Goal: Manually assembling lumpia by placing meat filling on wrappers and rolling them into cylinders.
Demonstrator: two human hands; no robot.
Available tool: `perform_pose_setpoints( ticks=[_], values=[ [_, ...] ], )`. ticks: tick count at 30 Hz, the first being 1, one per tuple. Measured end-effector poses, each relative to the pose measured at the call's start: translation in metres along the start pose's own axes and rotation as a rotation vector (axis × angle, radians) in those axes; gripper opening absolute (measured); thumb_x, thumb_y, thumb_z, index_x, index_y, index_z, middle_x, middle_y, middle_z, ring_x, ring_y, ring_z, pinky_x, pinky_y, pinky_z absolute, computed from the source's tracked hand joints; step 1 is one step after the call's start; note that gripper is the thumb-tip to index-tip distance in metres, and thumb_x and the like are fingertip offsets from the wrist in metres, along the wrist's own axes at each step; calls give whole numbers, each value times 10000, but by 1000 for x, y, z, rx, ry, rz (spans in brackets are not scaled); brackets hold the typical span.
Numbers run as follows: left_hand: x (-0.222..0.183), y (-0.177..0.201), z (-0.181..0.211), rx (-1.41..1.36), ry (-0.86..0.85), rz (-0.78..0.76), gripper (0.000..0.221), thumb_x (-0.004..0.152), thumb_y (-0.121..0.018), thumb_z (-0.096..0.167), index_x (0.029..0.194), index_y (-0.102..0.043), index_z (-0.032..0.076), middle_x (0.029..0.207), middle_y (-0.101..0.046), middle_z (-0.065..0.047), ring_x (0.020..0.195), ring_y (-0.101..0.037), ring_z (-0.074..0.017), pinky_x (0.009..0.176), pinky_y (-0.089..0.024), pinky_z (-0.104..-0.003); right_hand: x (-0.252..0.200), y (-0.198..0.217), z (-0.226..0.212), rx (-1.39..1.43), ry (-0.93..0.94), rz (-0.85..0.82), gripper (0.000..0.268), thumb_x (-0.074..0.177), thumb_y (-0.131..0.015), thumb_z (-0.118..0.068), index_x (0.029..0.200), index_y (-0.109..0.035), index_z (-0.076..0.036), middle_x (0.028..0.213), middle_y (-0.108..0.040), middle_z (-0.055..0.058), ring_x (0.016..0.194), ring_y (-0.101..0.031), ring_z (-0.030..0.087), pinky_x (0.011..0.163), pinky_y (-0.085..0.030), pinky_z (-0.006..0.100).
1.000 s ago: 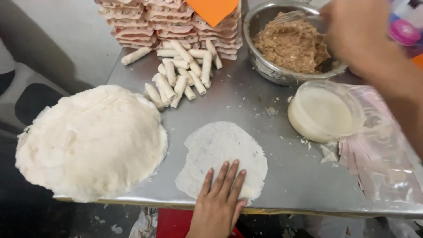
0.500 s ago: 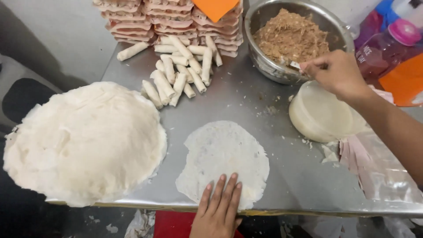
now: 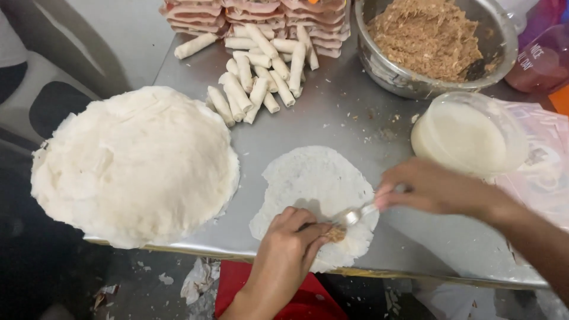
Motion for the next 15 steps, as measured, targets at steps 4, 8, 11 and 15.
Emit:
perform_pose_setpoints(
  ticks=[4,8,11,15],
  values=[
    [-1,8,-3,8,81,-87,403,855,-800,304,1192,-738,92,1103,-671,-47,1077,-543,-254,908,-448,-424,-26,38,-21,-397,-439,-8,296,887,-587,-597,938,-828,-433,969,-816,-308,955,-735,-25,800,-533,243],
    [-4,0,-6,46,138,-49,331,811,-844,211,1089,-724,76,1047,-626,-51,1026,-531,-273,860,-439,-421,-6,4,-18,7,-59,-32,348,826,-689,-533,839,-901,-258,831,-900,-134,759,-802,49,736,-546,237],
    [-6,4,-12,32,166,-14,302,807,-854,203,1033,-701,74,1012,-610,-49,1019,-544,-285,878,-460,-434,-17,20,-34,-163,-264,-76,306,856,-648,-563,892,-872,-359,913,-848,-225,890,-755,12,806,-517,232],
    [-8,8,-9,-21,242,-6,385,753,-848,67,1082,-651,94,1072,-661,-56,1093,-556,-265,942,-446,-402,-16,18,-54,75,209,50,327,860,-678,-486,841,-918,-264,621,-819,-91,538,-717,94,552,-503,276]
  ],
)
Point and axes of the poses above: each hand's wrist, its own x-axis towards the middle knuckle, its own y-axis out of the back of the hand, z = x × y, the point moved 3 cm from there along x, towards the middle knuckle
